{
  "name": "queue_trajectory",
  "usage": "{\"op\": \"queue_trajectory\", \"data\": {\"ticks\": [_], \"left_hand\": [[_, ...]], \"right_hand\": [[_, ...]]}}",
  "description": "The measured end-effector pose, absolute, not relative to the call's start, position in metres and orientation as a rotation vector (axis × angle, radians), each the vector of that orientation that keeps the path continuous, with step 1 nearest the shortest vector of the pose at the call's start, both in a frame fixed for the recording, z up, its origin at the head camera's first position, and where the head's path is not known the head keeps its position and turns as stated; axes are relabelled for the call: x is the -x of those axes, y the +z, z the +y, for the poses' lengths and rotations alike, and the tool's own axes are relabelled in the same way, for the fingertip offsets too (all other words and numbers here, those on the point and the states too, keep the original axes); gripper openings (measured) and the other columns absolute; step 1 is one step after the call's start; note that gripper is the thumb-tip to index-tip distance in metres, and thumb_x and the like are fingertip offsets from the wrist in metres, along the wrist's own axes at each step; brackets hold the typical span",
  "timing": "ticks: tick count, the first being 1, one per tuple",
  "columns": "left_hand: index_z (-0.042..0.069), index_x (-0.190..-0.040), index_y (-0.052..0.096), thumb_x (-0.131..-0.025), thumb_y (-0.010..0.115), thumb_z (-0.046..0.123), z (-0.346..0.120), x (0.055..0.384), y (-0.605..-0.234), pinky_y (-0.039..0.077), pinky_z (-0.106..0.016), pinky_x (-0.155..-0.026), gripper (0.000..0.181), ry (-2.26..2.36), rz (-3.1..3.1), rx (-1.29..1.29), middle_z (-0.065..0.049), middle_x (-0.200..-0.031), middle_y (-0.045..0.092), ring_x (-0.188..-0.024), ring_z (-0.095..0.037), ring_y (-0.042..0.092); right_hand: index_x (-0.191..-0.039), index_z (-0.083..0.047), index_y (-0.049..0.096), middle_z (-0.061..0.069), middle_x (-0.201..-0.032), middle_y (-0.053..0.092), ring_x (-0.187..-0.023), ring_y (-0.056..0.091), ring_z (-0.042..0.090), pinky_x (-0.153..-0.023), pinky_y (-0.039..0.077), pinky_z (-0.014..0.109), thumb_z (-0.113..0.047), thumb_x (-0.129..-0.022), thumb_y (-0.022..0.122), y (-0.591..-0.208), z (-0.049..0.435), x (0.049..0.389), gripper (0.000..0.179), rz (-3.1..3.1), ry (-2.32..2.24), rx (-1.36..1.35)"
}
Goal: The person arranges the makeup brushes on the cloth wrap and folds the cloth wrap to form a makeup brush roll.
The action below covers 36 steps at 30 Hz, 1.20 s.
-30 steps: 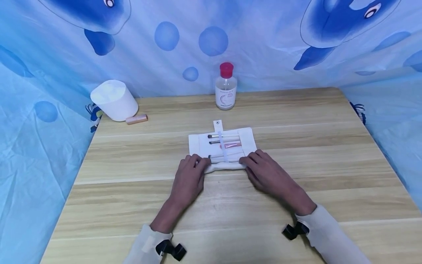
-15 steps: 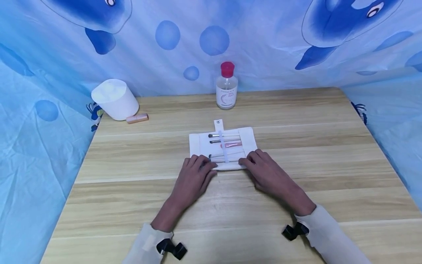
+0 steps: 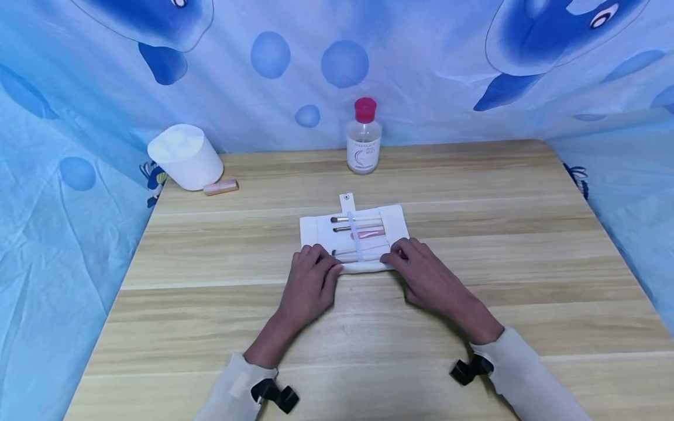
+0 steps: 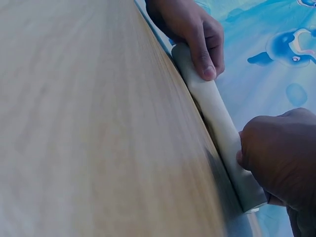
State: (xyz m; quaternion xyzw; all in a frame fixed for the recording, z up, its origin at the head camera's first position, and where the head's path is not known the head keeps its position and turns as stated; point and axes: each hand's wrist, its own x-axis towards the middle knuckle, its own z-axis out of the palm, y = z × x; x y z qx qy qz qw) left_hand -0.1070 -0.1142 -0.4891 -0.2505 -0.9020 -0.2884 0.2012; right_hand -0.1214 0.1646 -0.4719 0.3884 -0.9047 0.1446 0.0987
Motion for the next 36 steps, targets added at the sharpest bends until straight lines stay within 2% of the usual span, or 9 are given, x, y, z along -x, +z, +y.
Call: {"op": "queue_trajectory", "data": {"ticks": [4,7,10,17,21,25,29,33,36], "left_hand": [[0.010,-0.088,0.075,-0.094,0.069,0.022,-0.1133,0.1059,-0.4888,0.034,-0.039,-0.075,0.014,-0.903,-2.527,0.617,0.002,-0.083,0.050,-0.080,-0.023,0.045],[0.010,-0.089,0.075,-0.092,0.072,0.021,-0.1129,0.1055,-0.4888,0.033,-0.039,-0.077,0.012,-0.951,-2.544,0.563,0.003,-0.080,0.048,-0.080,-0.023,0.044],[0.011,-0.088,0.076,-0.091,0.074,0.020,-0.1129,0.1054,-0.4887,0.034,-0.039,-0.078,0.010,-0.958,-2.559,0.521,0.004,-0.080,0.050,-0.081,-0.023,0.044],[0.015,-0.094,0.074,-0.089,0.077,0.019,-0.1139,0.1072,-0.4896,0.035,-0.039,-0.079,0.008,-1.014,-2.559,0.455,0.006,-0.081,0.058,-0.081,-0.020,0.045],[0.020,-0.099,0.067,-0.088,0.077,0.016,-0.1144,0.1085,-0.4892,0.033,-0.037,-0.074,0.015,-1.029,-2.534,0.454,0.008,-0.081,0.056,-0.079,-0.017,0.044],[0.022,-0.097,0.069,-0.089,0.074,0.014,-0.1159,0.1086,-0.4895,0.033,-0.037,-0.069,0.012,-0.912,-2.505,0.507,0.006,-0.079,0.051,-0.077,-0.020,0.044],[0.019,-0.099,0.071,-0.093,0.070,0.019,-0.1181,0.1083,-0.4896,0.035,-0.040,-0.072,0.006,-0.788,-2.504,0.577,0.001,-0.091,0.057,-0.082,-0.024,0.049],[0.016,-0.107,0.066,-0.093,0.071,0.037,-0.1199,0.1065,-0.4859,0.037,-0.043,-0.080,0.026,-0.633,-2.588,0.652,-0.003,-0.107,0.056,-0.096,-0.026,0.050],[0.015,-0.114,0.062,-0.092,0.071,0.042,-0.1204,0.1062,-0.4836,0.037,-0.043,-0.085,0.036,-0.548,-2.628,0.690,-0.004,-0.112,0.054,-0.103,-0.027,0.048]], "right_hand": [[-0.121,-0.011,0.060,0.005,-0.112,0.057,-0.104,0.050,0.025,-0.089,0.044,0.040,0.004,-0.087,0.058,-0.4718,0.1646,0.1220,0.038,-2.643,0.431,-1.151],[-0.116,-0.012,0.063,0.005,-0.110,0.058,-0.106,0.050,0.027,-0.091,0.044,0.041,0.004,-0.084,0.061,-0.4710,0.1649,0.1222,0.036,-2.612,0.414,-1.159],[-0.112,-0.013,0.068,0.004,-0.108,0.059,-0.107,0.050,0.027,-0.093,0.043,0.042,0.002,-0.084,0.064,-0.4695,0.1649,0.1221,0.032,-2.587,0.406,-1.166],[-0.114,-0.011,0.070,0.004,-0.108,0.060,-0.104,0.052,0.025,-0.090,0.045,0.041,-0.009,-0.093,0.067,-0.4651,0.1618,0.1198,0.021,-2.584,0.367,-1.181],[-0.116,-0.008,0.067,0.008,-0.109,0.059,-0.104,0.052,0.027,-0.091,0.046,0.041,-0.001,-0.090,0.066,-0.4650,0.1597,0.1190,0.027,-2.598,0.340,-1.188],[-0.114,-0.004,0.066,0.010,-0.107,0.061,-0.104,0.055,0.029,-0.091,0.047,0.041,0.001,-0.089,0.065,-0.4678,0.1574,0.1206,0.026,-2.562,0.335,-1.190],[-0.111,-0.003,0.067,0.011,-0.104,0.063,-0.100,0.057,0.028,-0.088,0.049,0.040,-0.004,-0.090,0.065,-0.4705,0.1562,0.1218,0.021,-2.518,0.327,-1.185],[-0.112,-0.003,0.067,0.011,-0.105,0.064,-0.100,0.058,0.029,-0.086,0.049,0.041,-0.006,-0.091,0.065,-0.4719,0.1563,0.1215,0.022,-2.512,0.325,-1.170],[-0.114,-0.003,0.067,0.012,-0.106,0.064,-0.101,0.057,0.030,-0.087,0.048,0.043,-0.007,-0.091,0.064,-0.4708,0.1565,0.1218,0.024,-2.525,0.298,-1.155]]}}
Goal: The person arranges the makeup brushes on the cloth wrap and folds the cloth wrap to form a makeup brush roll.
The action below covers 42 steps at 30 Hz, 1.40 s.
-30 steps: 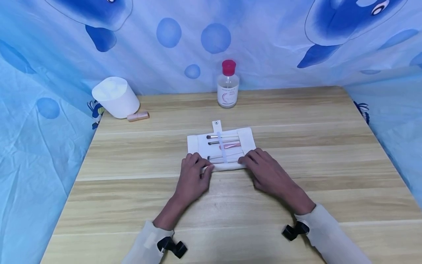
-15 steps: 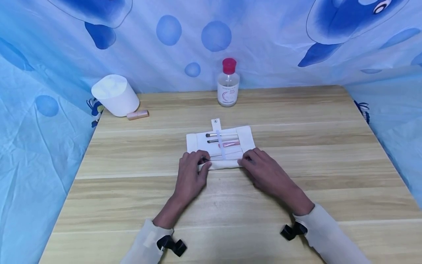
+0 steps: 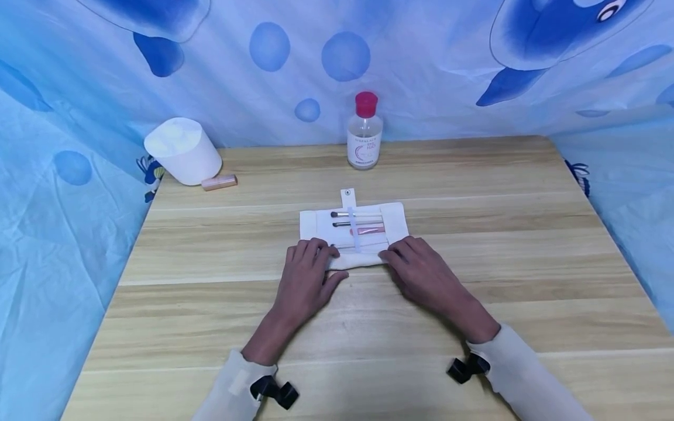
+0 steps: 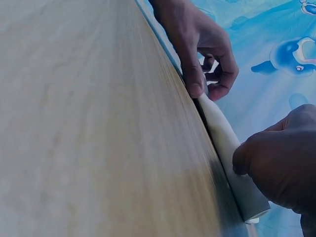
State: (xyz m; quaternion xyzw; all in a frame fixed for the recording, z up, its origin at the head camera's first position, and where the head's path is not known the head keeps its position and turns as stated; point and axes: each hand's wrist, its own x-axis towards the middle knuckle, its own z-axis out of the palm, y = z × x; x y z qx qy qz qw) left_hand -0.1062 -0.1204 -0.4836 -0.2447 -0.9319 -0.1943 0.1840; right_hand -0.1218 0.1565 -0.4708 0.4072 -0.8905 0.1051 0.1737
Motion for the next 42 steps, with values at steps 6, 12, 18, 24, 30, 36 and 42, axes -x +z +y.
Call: {"op": "queue_trajectory", "data": {"ticks": [6,12,18,24,30,36,42], "left_hand": [[0.010,-0.119,0.064,-0.098,0.064,0.035,-0.121,0.107,-0.483,0.037,-0.045,-0.097,0.033,-0.346,-2.586,0.775,-0.006,-0.119,0.058,-0.113,-0.028,0.051],[0.006,-0.119,0.064,-0.101,0.059,0.033,-0.121,0.106,-0.481,0.039,-0.045,-0.101,0.033,-0.169,-2.527,0.845,-0.007,-0.118,0.060,-0.111,-0.028,0.054],[0.005,-0.121,0.066,-0.102,0.059,0.030,-0.120,0.106,-0.481,0.040,-0.045,-0.099,0.032,-0.198,-2.523,0.850,-0.007,-0.117,0.061,-0.110,-0.027,0.055],[0.007,-0.117,0.070,-0.101,0.060,0.027,-0.119,0.112,-0.482,0.037,-0.043,-0.100,0.027,-0.411,-2.539,0.795,-0.005,-0.115,0.064,-0.111,-0.026,0.054],[0.010,-0.110,0.074,-0.101,0.061,0.026,-0.118,0.116,-0.482,0.037,-0.044,-0.096,0.023,-0.585,-2.523,0.729,-0.002,-0.108,0.065,-0.108,-0.024,0.054],[0.010,-0.104,0.076,-0.101,0.061,0.025,-0.117,0.120,-0.480,0.038,-0.044,-0.092,0.021,-0.679,-2.500,0.695,-0.002,-0.102,0.063,-0.103,-0.025,0.054],[0.009,-0.098,0.075,-0.102,0.059,0.020,-0.116,0.125,-0.481,0.039,-0.041,-0.083,0.020,-0.749,-2.480,0.669,-0.002,-0.096,0.060,-0.094,-0.025,0.053]], "right_hand": [[-0.115,-0.004,0.066,0.012,-0.106,0.063,-0.102,0.054,0.032,-0.085,0.045,0.046,-0.005,-0.088,0.063,-0.466,0.155,0.123,0.027,-2.545,0.290,-1.141],[-0.117,-0.004,0.064,0.013,-0.106,0.061,-0.102,0.052,0.033,-0.088,0.044,0.047,-0.002,-0.084,0.063,-0.468,0.154,0.123,0.033,-2.575,0.319,-1.123],[-0.121,-0.005,0.062,0.012,-0.110,0.061,-0.105,0.051,0.032,-0.095,0.041,0.047,0.002,-0.082,0.063,-0.471,0.154,0.122,0.039,-2.618,0.393,-1.099],[-0.123,-0.006,0.059,0.011,-0.117,0.060,-0.107,0.050,0.030,-0.095,0.041,0.043,0.001,-0.087,0.062,-0.474,0.154,0.123,0.037,-2.611,0.455,-1.058],[-0.116,-0.006,0.061,0.011,-0.118,0.060,-0.108,0.053,0.028,-0.096,0.042,0.041,-0.005,-0.094,0.060,-0.474,0.153,0.124,0.023,-2.561,0.515,-1.026],[-0.119,-0.005,0.066,0.010,-0.120,0.062,-0.113,0.054,0.028,-0.100,0.041,0.043,-0.014,-0.095,0.066,-0.471,0.153,0.124,0.025,-2.529,0.469,-1.028],[-0.130,-0.007,0.061,0.013,-0.125,0.058,-0.116,0.051,0.031,-0.101,0.041,0.045,0.001,-0.090,0.066,-0.468,0.153,0.126,0.042,-2.645,0.355,-1.008]]}}
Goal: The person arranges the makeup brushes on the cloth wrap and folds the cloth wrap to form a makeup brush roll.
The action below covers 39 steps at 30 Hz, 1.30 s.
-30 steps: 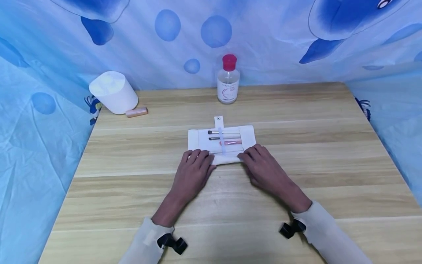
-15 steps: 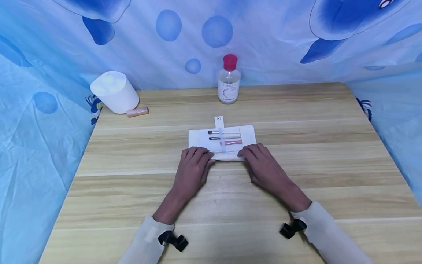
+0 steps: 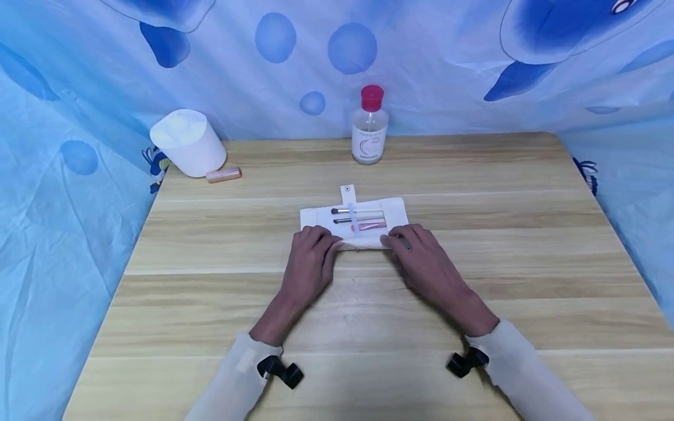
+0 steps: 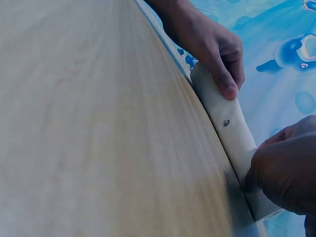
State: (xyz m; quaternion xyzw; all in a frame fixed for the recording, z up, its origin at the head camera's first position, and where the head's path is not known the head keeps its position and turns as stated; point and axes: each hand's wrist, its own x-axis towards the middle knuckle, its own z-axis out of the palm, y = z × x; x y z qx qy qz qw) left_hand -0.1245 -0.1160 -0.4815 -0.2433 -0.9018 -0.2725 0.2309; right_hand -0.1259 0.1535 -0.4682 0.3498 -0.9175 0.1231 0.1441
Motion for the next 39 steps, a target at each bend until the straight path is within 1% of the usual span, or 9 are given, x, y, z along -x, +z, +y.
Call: {"op": "queue_trajectory", "data": {"ticks": [3,9,14,20,23,27,30,36,39], "left_hand": [[0.008,-0.096,0.075,-0.100,0.061,0.017,-0.115,0.127,-0.484,0.039,-0.042,-0.082,0.017,-0.799,-2.463,0.660,-0.003,-0.096,0.059,-0.093,-0.026,0.053],[0.005,-0.096,0.076,-0.099,0.062,0.012,-0.111,0.128,-0.491,0.038,-0.045,-0.082,0.016,-0.875,-2.455,0.613,-0.006,-0.099,0.058,-0.096,-0.029,0.051],[0.004,-0.103,0.077,-0.096,0.061,0.004,-0.111,0.128,-0.493,0.036,-0.044,-0.079,0.017,-0.923,-2.471,0.577,-0.005,-0.089,0.053,-0.088,-0.028,0.047],[0.015,-0.119,0.072,-0.097,0.058,0.002,-0.110,0.128,-0.494,0.033,-0.042,-0.076,0.029,-0.930,-2.507,0.542,0.000,-0.081,0.043,-0.083,-0.026,0.043],[0.019,-0.118,0.070,-0.099,0.056,0.005,-0.111,0.129,-0.494,0.034,-0.042,-0.076,0.027,-0.879,-2.515,0.544,0.001,-0.082,0.043,-0.084,-0.026,0.044],[0.017,-0.114,0.071,-0.098,0.057,0.007,-0.116,0.128,-0.490,0.036,-0.045,-0.084,0.024,-0.693,-2.552,0.593,-0.002,-0.093,0.055,-0.095,-0.028,0.050],[0.015,-0.120,0.071,-0.098,0.057,0.013,-0.120,0.125,-0.484,0.037,-0.047,-0.092,0.026,-0.471,-2.591,0.650,-0.005,-0.107,0.060,-0.107,-0.030,0.051],[0.013,-0.135,0.062,-0.102,0.056,0.035,-0.124,0.119,-0.475,0.037,-0.047,-0.097,0.041,-0.220,-2.639,0.706,-0.007,-0.122,0.061,-0.117,-0.030,0.049],[0.010,-0.139,0.058,-0.100,0.059,0.038,-0.124,0.117,-0.473,0.037,-0.047,-0.098,0.047,-0.160,-2.660,0.721,-0.009,-0.123,0.060,-0.118,-0.030,0.049]], "right_hand": [[-0.133,-0.008,0.059,0.015,-0.123,0.058,-0.113,0.051,0.032,-0.099,0.043,0.044,0.006,-0.088,0.066,-0.467,0.153,0.129,0.048,-2.672,0.309,-1.001],[-0.133,-0.006,0.059,0.016,-0.119,0.059,-0.108,0.052,0.032,-0.093,0.047,0.043,-0.002,-0.088,0.071,-0.465,0.156,0.138,0.048,-2.648,0.246,-1.079],[-0.134,-0.004,0.060,0.016,-0.119,0.060,-0.109,0.052,0.031,-0.093,0.048,0.042,0.002,-0.087,0.069,-0.464,0.159,0.147,0.048,-2.665,0.257,-1.147],[-0.134,-0.005,0.061,0.014,-0.122,0.058,-0.112,0.053,0.029,-0.094,0.048,0.042,0.006,-0.089,0.065,-0.462,0.160,0.152,0.046,-2.735,0.336,-1.127],[-0.134,-0.005,0.061,0.014,-0.124,0.056,-0.113,0.051,0.029,-0.094,0.048,0.043,0.007,-0.087,0.065,-0.461,0.159,0.152,0.049,-2.751,0.357,-1.111],[-0.135,-0.004,0.062,0.013,-0.124,0.054,-0.113,0.049,0.029,-0.093,0.047,0.042,0.001,-0.089,0.065,-0.459,0.157,0.152,0.046,-2.744,0.336,-1.106],[-0.135,-0.004,0.062,0.012,-0.123,0.055,-0.113,0.048,0.028,-0.093,0.047,0.042,-0.007,-0.093,0.064,-0.458,0.154,0.150,0.042,-2.731,0.305,-1.116],[-0.135,-0.002,0.061,0.014,-0.123,0.055,-0.112,0.048,0.029,-0.095,0.046,0.043,-0.014,-0.094,0.068,-0.456,0.149,0.149,0.043,-2.696,0.195,-1.134],[-0.134,-0.001,0.062,0.015,-0.123,0.056,-0.112,0.049,0.030,-0.095,0.046,0.044,-0.013,-0.093,0.069,-0.456,0.148,0.150,0.042,-2.684,0.159,-1.133]]}}
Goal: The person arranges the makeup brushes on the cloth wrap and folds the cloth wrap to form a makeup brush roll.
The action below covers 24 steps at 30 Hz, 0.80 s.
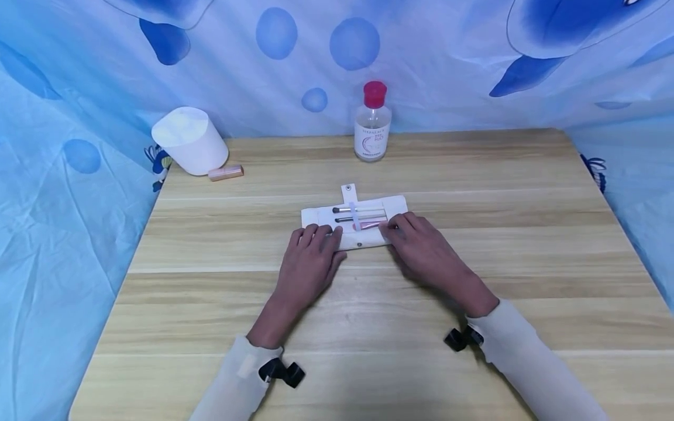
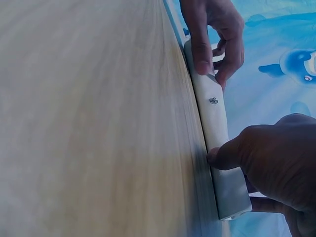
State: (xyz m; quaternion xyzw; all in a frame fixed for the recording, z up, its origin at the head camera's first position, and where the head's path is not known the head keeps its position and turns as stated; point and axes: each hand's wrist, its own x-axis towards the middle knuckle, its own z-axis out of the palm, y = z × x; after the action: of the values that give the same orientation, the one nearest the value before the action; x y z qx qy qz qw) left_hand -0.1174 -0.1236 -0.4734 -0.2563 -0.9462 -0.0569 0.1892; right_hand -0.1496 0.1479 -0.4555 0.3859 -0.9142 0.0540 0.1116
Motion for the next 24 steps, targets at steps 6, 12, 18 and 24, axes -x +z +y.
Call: {"op": "queue_trajectory", "data": {"ticks": [6,12,18,24], "left_hand": [[0.004,-0.140,0.056,-0.099,0.063,0.026,-0.120,0.116,-0.471,0.039,-0.047,-0.099,0.047,-0.067,-2.645,0.735,-0.012,-0.121,0.060,-0.113,-0.031,0.051],[0.002,-0.142,0.054,-0.103,0.057,0.023,-0.118,0.117,-0.474,0.038,-0.046,-0.102,0.045,-0.015,-2.639,0.726,-0.013,-0.122,0.060,-0.113,-0.030,0.049],[0.002,-0.144,0.051,-0.103,0.056,0.025,-0.119,0.120,-0.475,0.037,-0.046,-0.103,0.047,0.026,-2.650,0.716,-0.013,-0.124,0.058,-0.115,-0.030,0.049],[0.002,-0.144,0.051,-0.104,0.056,0.027,-0.121,0.121,-0.478,0.036,-0.047,-0.104,0.048,0.002,-2.642,0.705,-0.013,-0.125,0.058,-0.115,-0.030,0.048]], "right_hand": [[-0.130,0.001,0.065,0.017,-0.119,0.057,-0.110,0.050,0.032,-0.093,0.047,0.044,-0.004,-0.093,0.064,-0.458,0.147,0.152,0.037,-2.635,0.140,-1.152],[-0.127,0.004,0.066,0.018,-0.112,0.058,-0.104,0.052,0.032,-0.087,0.049,0.042,-0.005,-0.093,0.064,-0.462,0.146,0.156,0.035,-2.558,0.090,-1.154],[-0.123,0.005,0.067,0.018,-0.107,0.060,-0.097,0.055,0.031,-0.082,0.050,0.042,-0.014,-0.090,0.066,-0.467,0.145,0.160,0.038,-2.480,0.103,-1.170],[-0.119,0.005,0.069,0.017,-0.101,0.061,-0.091,0.057,0.031,-0.077,0.051,0.041,-0.014,-0.090,0.061,-0.470,0.147,0.163,0.036,-2.393,0.173,-1.227]]}}
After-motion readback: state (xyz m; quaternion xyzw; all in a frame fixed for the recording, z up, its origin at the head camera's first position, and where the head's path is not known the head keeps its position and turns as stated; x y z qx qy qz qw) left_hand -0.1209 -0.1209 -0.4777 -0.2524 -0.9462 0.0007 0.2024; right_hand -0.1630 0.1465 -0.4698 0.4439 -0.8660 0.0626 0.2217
